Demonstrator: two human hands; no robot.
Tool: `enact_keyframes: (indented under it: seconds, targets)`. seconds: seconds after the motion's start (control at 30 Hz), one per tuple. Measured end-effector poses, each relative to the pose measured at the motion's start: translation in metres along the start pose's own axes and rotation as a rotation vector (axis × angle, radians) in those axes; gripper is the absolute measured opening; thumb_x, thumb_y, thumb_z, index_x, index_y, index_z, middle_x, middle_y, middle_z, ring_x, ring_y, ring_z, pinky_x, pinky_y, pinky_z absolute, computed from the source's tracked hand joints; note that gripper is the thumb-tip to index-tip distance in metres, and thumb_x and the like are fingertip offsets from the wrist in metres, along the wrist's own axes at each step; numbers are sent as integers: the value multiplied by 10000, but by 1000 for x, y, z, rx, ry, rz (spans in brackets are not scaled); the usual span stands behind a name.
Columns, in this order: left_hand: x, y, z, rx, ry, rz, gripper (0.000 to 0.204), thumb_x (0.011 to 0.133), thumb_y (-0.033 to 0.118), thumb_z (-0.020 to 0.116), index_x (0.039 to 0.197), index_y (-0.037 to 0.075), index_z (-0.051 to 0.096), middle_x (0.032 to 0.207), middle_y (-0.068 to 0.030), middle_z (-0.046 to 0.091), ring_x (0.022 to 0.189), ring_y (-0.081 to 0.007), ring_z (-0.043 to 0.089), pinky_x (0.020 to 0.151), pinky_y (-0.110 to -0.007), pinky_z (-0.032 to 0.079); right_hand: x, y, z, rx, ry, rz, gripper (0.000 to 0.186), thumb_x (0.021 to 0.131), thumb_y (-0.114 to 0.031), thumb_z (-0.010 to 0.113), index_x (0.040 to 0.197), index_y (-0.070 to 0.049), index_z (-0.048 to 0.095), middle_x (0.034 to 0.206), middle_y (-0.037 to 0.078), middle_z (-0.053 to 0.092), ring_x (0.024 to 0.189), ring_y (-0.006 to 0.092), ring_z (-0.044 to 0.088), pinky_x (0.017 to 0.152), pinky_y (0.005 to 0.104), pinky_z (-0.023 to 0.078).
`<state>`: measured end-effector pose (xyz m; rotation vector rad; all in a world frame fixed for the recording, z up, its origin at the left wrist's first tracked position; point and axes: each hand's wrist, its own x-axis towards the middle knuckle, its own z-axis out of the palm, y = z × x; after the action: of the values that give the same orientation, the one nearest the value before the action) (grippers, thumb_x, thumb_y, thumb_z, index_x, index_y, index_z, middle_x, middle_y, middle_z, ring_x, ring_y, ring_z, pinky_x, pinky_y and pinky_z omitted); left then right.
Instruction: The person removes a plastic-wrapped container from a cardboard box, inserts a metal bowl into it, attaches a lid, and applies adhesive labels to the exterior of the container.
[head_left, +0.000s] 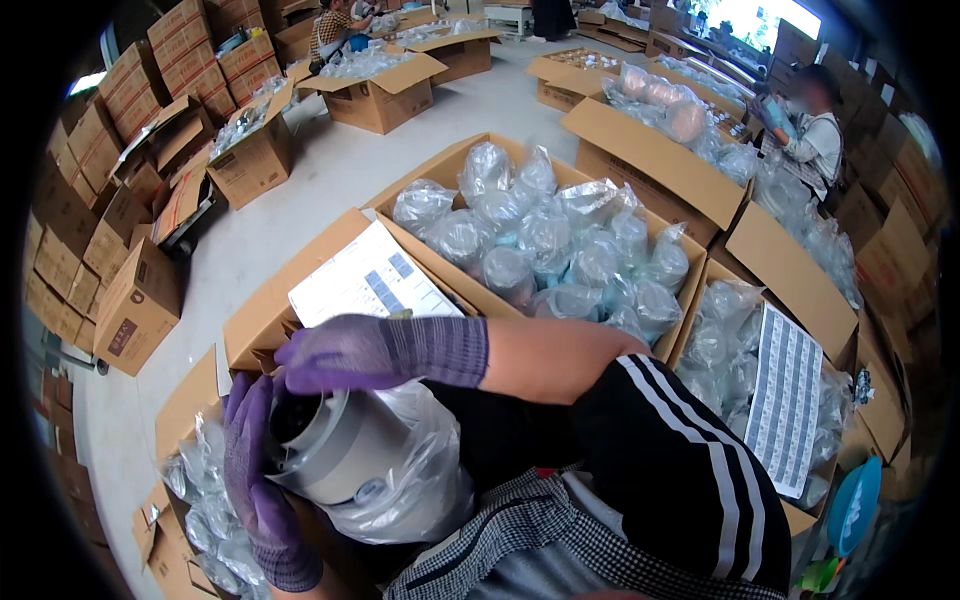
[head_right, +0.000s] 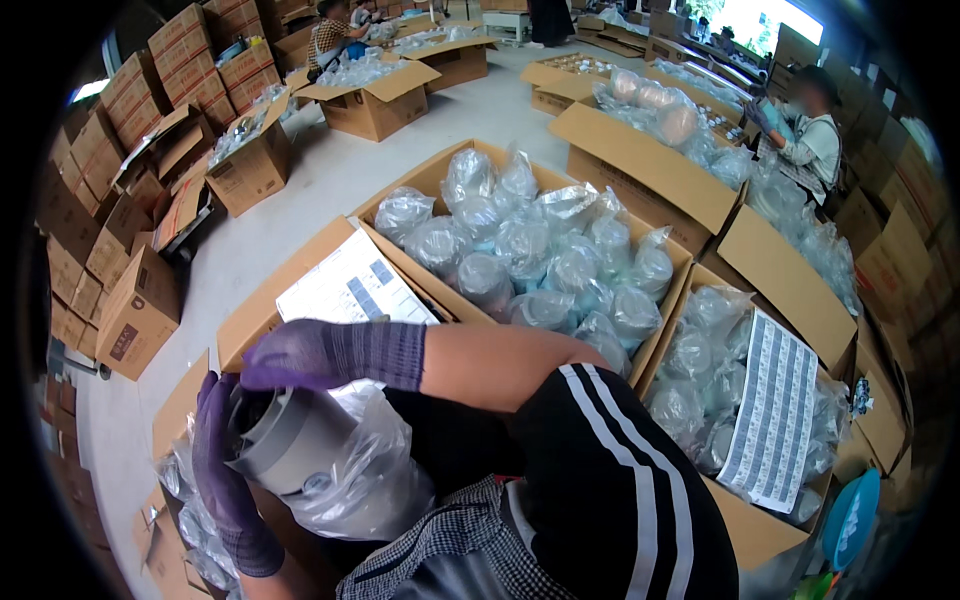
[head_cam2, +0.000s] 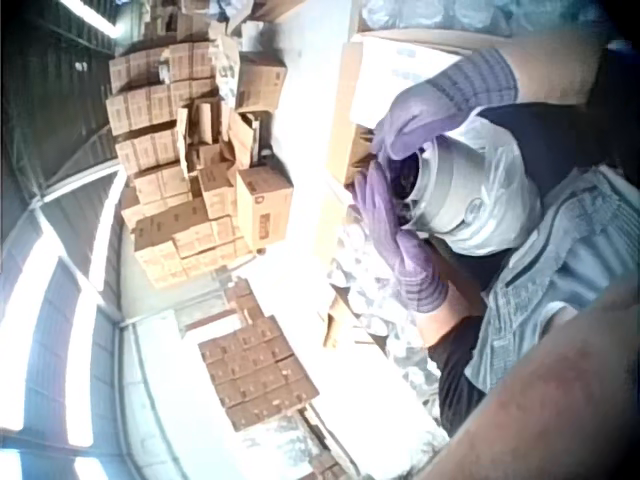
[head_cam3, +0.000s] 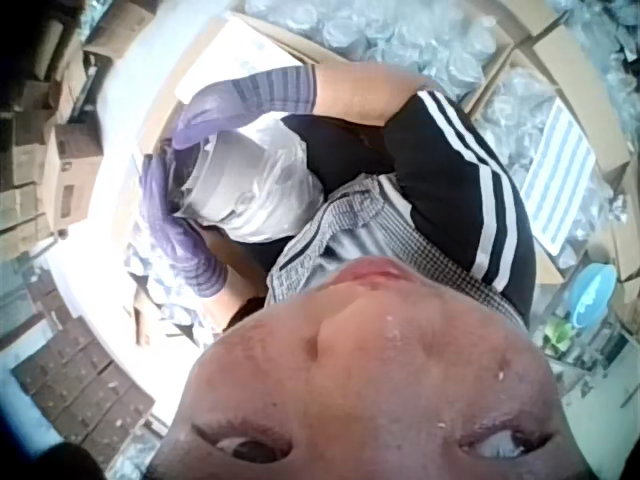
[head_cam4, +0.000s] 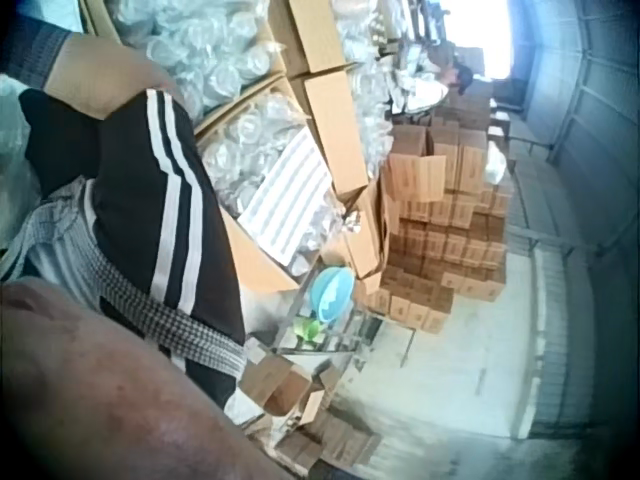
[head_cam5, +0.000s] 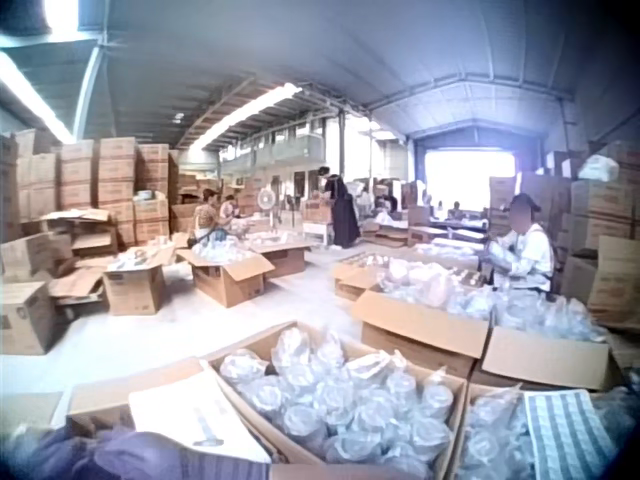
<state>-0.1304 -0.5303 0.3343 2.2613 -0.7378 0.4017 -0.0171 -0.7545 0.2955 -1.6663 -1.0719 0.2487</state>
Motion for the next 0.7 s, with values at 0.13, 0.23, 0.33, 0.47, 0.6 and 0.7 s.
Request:
enact_keyframes:
  seconds: [0.13,0.23,0.33,0.47,0.6,0.7]
  targets:
    - [-9,-64,-7,126,269,-152,816,1006,610,278,1331,-53,625,1381,-218,613,1406,-421,453,1209,-557,218,-6,-24,0,178,35,-152,437,1061,-424,503,1225,-67,697,1220,145,701,1196,264,638,1132,408,406]
    - [4,13,12,-73,56,0,757,1013,574,315,1299,-42,651,1370,-217,618,1403,-442,441,1194,-565,243,-12,17,4,-128,325,-304,388,1038,-390,553,1205,-71,696,1139,140,715,1159,277,641,1110,418,413]
    - [-10,-68,16,-227,153,39,668,1033,542,357,1214,-11,684,1363,-243,613,1416,-463,414,1201,-561,236,-24,-19,19,-254,146,-368,260,990,-283,653,1153,-84,690,1249,118,668,1241,297,603,1166,505,367]
    - [-15,-38,7,-254,232,-26,585,1033,397,361,1271,-53,650,1379,-248,603,1421,-439,423,1205,-540,256,-25,-28,17,111,155,-307,264,1021,-266,609,1169,-67,701,1159,115,707,1138,251,664,1103,399,451]
    - [9,7,33,-135,208,-98,539,867,360,569,1179,-59,699,1193,-208,699,1228,-389,568,1138,-506,355,-1,42,24,541,233,-218,340,1089,-215,464,1144,30,693,1155,140,706,1202,255,622,1092,357,447]
    - [3,-48,29,-314,197,-39,429,787,334,647,1000,-25,744,1154,-179,714,1252,-376,559,1157,-503,336,-15,25,41,201,390,-261,256,1064,-111,486,1079,55,681,1080,176,697,987,229,686,924,318,535]
